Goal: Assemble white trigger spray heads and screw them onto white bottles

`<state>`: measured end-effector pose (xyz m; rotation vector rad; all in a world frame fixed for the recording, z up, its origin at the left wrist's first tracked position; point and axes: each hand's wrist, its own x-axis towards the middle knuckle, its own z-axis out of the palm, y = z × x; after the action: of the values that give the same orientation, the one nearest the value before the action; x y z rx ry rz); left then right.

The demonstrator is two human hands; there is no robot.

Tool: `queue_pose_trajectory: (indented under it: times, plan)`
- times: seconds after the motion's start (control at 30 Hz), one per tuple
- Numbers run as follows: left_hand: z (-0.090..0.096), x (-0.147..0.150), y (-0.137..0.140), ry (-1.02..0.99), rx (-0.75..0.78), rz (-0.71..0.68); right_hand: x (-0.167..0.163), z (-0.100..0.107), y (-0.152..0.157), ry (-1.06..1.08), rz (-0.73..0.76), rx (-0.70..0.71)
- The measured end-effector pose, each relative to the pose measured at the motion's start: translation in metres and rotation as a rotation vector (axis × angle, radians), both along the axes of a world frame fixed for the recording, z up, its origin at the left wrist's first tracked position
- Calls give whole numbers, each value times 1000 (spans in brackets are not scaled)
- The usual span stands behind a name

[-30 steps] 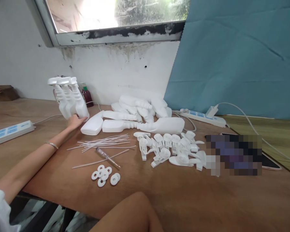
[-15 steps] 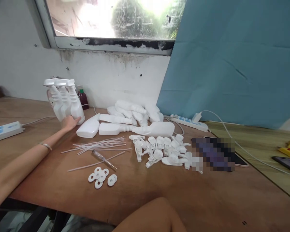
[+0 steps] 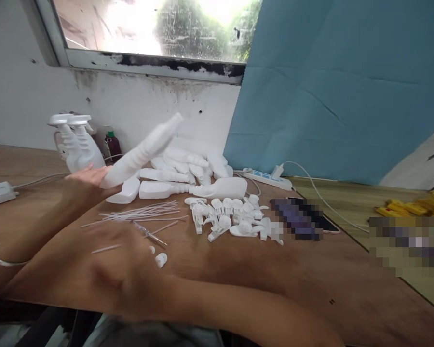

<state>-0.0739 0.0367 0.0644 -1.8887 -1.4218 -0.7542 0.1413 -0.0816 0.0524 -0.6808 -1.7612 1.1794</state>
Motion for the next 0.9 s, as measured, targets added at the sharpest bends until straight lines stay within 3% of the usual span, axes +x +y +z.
queue_pose_trajectory:
  times: [0.07,0.13,0.23,0.33,0.53,0.73,0.83,0.9]
  plan:
    - [1,10,1,28,85,-102,11,-4,22,179,-235,-100]
    - [2,17,4,39,154,-157,24,-4,45,382,-360,-220]
    - [2,17,6,59,252,-210,45,0,69,642,-326,-313]
    - [-2,5,4,15,251,-213,63,3,78,816,-350,-451]
    - [-11,-23,5,-247,190,-278,71,-11,76,733,-316,-547]
    - [-4,-14,-3,-455,244,-438,65,-25,72,699,-307,-618]
    - [2,-13,-8,-493,226,-558,63,-32,70,670,-258,-605]
    - [3,-16,-8,-457,136,-685,59,-38,68,658,-224,-619]
